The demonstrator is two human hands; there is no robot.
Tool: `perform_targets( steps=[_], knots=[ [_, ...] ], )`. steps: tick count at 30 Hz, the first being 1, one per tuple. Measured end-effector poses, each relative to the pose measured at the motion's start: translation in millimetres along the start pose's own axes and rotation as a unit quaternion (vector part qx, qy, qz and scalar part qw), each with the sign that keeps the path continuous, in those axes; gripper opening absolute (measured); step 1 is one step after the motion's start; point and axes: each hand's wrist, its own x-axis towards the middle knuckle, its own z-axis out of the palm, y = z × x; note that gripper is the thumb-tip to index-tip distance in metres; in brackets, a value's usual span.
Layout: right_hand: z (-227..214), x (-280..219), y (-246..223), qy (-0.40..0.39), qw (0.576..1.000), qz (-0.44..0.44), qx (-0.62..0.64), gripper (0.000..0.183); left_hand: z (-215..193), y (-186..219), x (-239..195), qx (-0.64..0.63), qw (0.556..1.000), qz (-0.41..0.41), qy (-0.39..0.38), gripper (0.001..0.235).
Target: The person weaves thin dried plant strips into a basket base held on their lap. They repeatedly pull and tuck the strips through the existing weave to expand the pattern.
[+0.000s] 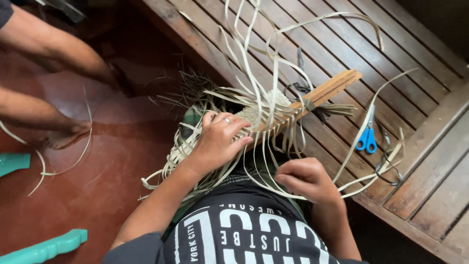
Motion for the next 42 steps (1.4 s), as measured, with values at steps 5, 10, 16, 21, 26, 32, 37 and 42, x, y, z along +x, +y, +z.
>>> perform_targets(
  steps=[5, 10, 16, 21, 26, 32, 37, 42],
  knots=[
    [-12.0, -6.3, -13.0, -0.068, 0.908, 0.243, -0.334, 0.029, -12.5, 21.3, 24.5, -0.098, 0.989, -0.060, -0.089, 0.043],
    [-1.0, 15.3, 18.2, 0.181, 0.958, 0.080, -0.209, 0.023, -9.4, 19.1, 45.7, -0.316, 0.915, -0.195, -0.160, 0.042],
    [11.4, 42.5, 56.7, 0.223, 0.945, 0.011, -0.241, 0.018, -8.6, 17.1, 41.1, -0.466, 0.863, -0.181, -0.074, 0.033],
    [21.9, 51.1, 61.5, 0.299, 0.929, 0.063, -0.209, 0.006, -41.4, 57.9, 19.9, 0.186, 0.979, 0.046, 0.067, 0.030],
    [19.8, 43.8, 89.0, 0.340, 0.930, 0.070, -0.121, 0.008, 4.9, 53.5, 10.8, -0.013, 0.994, 0.106, 0.027, 0.016],
    [19.0, 35.0, 96.9, 0.318, 0.946, -0.005, -0.058, 0.004, 13.1, 54.8, 18.1, 0.052, 0.998, 0.035, 0.009, 0.027],
    [13.7, 31.5, 115.9, 0.263, 0.944, -0.139, -0.141, 0.012, -7.6, 67.8, 24.0, -0.188, 0.979, -0.073, 0.009, 0.025],
    [12.2, 39.7, 106.9, 0.253, 0.931, -0.189, -0.181, 0.014, -83.6, 102.9, 24.4, -0.552, 0.831, -0.061, -0.029, 0.009]
  ],
)
